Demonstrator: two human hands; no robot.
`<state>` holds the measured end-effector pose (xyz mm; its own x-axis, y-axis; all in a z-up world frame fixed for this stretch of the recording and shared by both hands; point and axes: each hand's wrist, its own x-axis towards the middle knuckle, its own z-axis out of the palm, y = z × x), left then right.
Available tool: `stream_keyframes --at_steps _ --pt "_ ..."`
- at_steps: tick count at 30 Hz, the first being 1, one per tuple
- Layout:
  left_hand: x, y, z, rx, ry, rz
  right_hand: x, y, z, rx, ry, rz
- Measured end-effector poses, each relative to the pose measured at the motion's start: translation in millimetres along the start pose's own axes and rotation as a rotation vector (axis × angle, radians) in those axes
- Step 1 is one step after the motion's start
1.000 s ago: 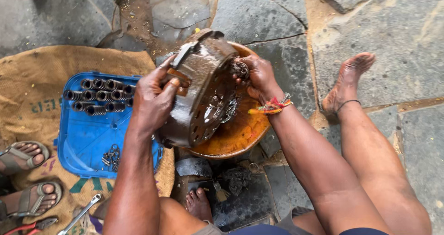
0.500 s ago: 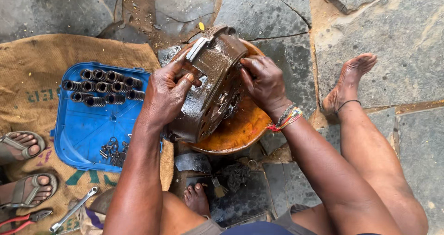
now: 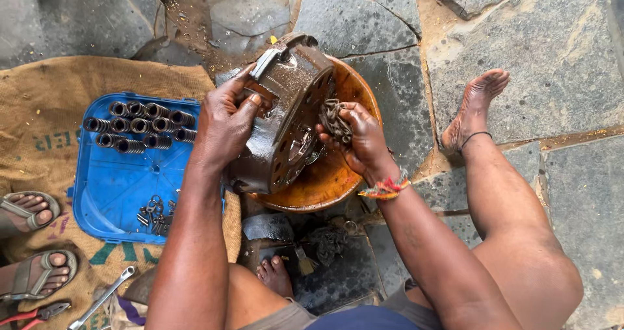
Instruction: The person scrubs a large, circular metal mechanical part with a brush and their hands while it sits in a bucket of liquid. They rotate the part to clean different sides and rinse it in the bucket.
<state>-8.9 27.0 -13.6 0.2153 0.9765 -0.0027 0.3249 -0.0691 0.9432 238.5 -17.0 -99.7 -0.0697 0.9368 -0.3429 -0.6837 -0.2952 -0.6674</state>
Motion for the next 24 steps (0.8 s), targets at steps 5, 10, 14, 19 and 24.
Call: stream_keyframes --at_steps 5,10,14,19,24 --pt "4 3 5 -0.18 -0.057 0.049 -12 -8 28 -1.077 -0.021 -0.868" --pt "1 18 7 -0.154 -0.091 0.087 -4 -26 40 -1.498 -0.047 -1.174" --pt "-4 22 4 -0.129 -0.092 0.157 10 -21 25 -1.484 0.016 -0.892" --pt "0 20 7 -0.019 -0.024 0.104 28 -14 15 -0.343 0.041 0.009" --pt "4 8 5 -0.111 0.017 0.031 -23 21 23 -0.737 0.062 -0.495"
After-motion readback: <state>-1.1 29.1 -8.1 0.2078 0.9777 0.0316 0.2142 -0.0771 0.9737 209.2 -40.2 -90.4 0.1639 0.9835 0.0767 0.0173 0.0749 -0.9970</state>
